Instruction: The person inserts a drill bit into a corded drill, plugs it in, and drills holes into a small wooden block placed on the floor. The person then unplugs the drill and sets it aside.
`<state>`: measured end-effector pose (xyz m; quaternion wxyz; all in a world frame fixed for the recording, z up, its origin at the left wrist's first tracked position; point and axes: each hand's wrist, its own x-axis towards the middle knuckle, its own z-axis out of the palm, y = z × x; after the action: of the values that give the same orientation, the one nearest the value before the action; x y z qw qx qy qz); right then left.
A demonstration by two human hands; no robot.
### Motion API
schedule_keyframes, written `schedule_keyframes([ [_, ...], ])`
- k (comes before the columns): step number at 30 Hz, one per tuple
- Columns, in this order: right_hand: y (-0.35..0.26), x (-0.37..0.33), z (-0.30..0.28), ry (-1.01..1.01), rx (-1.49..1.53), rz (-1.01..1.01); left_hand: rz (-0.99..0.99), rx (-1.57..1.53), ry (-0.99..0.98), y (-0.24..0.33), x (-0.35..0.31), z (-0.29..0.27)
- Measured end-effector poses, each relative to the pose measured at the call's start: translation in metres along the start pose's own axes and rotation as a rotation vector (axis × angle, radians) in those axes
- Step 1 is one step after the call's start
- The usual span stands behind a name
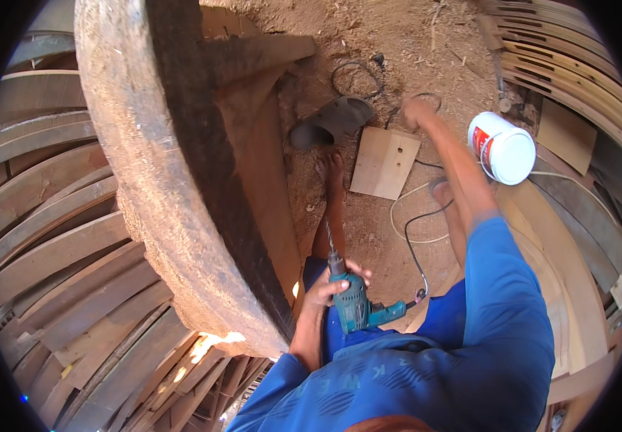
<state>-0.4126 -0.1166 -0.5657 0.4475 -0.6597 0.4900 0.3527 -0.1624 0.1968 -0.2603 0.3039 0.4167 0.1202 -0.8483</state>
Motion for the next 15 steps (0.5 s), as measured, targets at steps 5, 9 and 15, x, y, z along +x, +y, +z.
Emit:
schedule_keyframes([
  [5,-0.058,-0.17,0.098,0.078,1.545,-0.202,0.061,-0.021,0.05,0.009,0.002,0.03],
  [9,-0.119,-0.309,0.13,0.17,1.828,-0.4,0.098,0.139,-0.063,0.044,0.008,0.079],
  [15,-0.144,-0.371,0.071,0.152,1.787,-0.368,0.124,0.289,-0.083,0.067,0.008,0.122],
])
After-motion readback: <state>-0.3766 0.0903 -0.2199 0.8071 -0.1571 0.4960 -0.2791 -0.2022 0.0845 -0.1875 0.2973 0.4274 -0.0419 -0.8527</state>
